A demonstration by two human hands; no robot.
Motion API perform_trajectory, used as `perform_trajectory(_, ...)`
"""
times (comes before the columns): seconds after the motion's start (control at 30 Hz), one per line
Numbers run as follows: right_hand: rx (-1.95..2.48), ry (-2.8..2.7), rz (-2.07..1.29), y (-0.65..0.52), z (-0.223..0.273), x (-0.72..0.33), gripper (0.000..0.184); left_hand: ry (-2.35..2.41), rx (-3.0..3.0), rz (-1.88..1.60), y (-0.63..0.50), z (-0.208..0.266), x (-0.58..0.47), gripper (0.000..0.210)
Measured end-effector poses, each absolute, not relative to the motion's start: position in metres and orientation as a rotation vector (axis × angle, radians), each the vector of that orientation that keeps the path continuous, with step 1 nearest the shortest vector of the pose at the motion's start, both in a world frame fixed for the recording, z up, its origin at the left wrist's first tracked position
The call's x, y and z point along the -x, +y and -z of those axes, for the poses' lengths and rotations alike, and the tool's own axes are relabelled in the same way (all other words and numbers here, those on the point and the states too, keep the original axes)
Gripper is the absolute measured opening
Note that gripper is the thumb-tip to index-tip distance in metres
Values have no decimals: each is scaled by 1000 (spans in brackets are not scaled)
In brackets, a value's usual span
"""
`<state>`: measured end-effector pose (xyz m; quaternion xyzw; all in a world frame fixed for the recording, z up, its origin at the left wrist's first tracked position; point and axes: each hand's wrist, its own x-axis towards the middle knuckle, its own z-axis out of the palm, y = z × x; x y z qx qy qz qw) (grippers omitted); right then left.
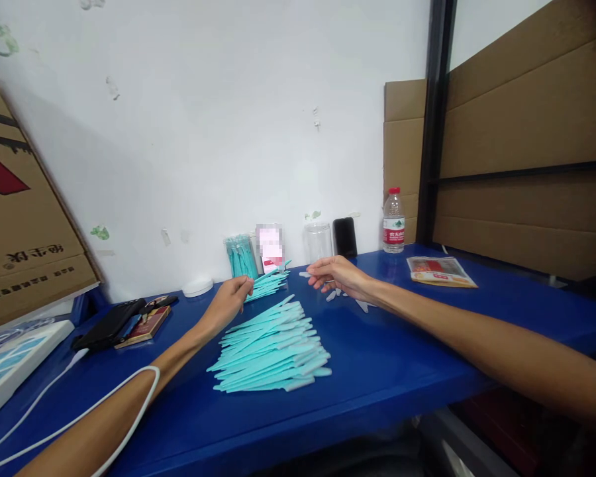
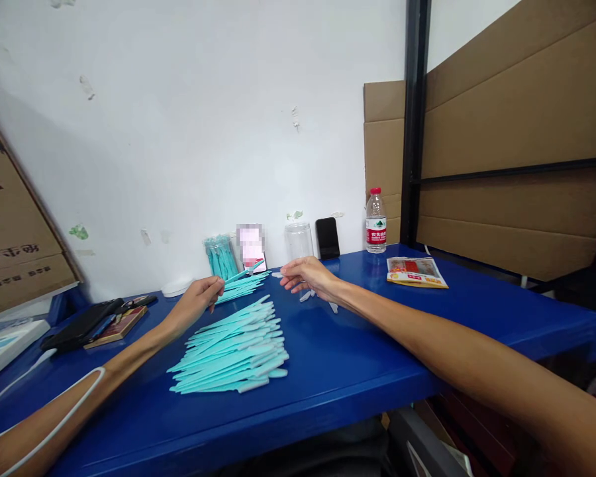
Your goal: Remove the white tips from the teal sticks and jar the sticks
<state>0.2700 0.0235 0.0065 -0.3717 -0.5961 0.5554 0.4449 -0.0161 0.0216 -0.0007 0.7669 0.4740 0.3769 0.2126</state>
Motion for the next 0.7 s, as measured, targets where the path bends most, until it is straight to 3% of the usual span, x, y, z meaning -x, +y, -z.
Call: perform_trajectory(0.7,958,-1484,-1354,29,3,-265,18,1202,-2234,-939,8,-3,7,29)
